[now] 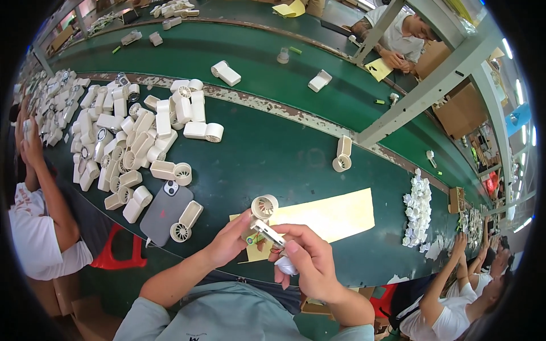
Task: The person assembles portable fans along an assembly line by placing internal motor components, batteries, and adhesive pads into plastic housings and snapping the outer cases together by hand.
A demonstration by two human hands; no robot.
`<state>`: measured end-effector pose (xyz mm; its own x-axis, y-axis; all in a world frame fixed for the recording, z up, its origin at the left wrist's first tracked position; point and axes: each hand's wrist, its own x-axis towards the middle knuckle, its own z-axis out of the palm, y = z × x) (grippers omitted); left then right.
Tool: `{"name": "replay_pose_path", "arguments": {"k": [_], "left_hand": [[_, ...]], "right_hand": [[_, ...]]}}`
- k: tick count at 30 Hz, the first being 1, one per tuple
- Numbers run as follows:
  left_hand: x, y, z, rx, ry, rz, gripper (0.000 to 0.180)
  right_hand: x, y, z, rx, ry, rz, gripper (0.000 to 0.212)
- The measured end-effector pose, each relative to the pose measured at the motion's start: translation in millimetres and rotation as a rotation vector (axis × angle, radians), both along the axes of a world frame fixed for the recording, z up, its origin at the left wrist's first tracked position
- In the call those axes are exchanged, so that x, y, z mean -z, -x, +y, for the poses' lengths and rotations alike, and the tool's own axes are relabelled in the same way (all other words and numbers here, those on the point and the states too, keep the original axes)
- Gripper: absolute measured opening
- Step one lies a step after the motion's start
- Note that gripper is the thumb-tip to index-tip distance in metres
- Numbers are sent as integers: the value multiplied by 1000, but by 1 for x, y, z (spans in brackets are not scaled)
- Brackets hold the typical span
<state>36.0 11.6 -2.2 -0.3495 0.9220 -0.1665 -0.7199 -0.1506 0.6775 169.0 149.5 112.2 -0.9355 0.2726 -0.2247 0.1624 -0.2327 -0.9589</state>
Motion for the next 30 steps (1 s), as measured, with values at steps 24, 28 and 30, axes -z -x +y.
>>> {"name": "replay_pose_path", "arguments": {"k": [24, 28, 30], "left_hand": [[-16, 7, -23, 88, -4, 238, 56], [-20, 5, -29, 100, 183, 419, 48], [-25, 4, -29, 98, 220, 551, 44]], "right_hand": [[23, 5, 4, 147, -598, 68, 33], [15, 13, 13, 14, -1008, 371, 40], [16, 15, 19, -15, -1041, 391, 41]]}}
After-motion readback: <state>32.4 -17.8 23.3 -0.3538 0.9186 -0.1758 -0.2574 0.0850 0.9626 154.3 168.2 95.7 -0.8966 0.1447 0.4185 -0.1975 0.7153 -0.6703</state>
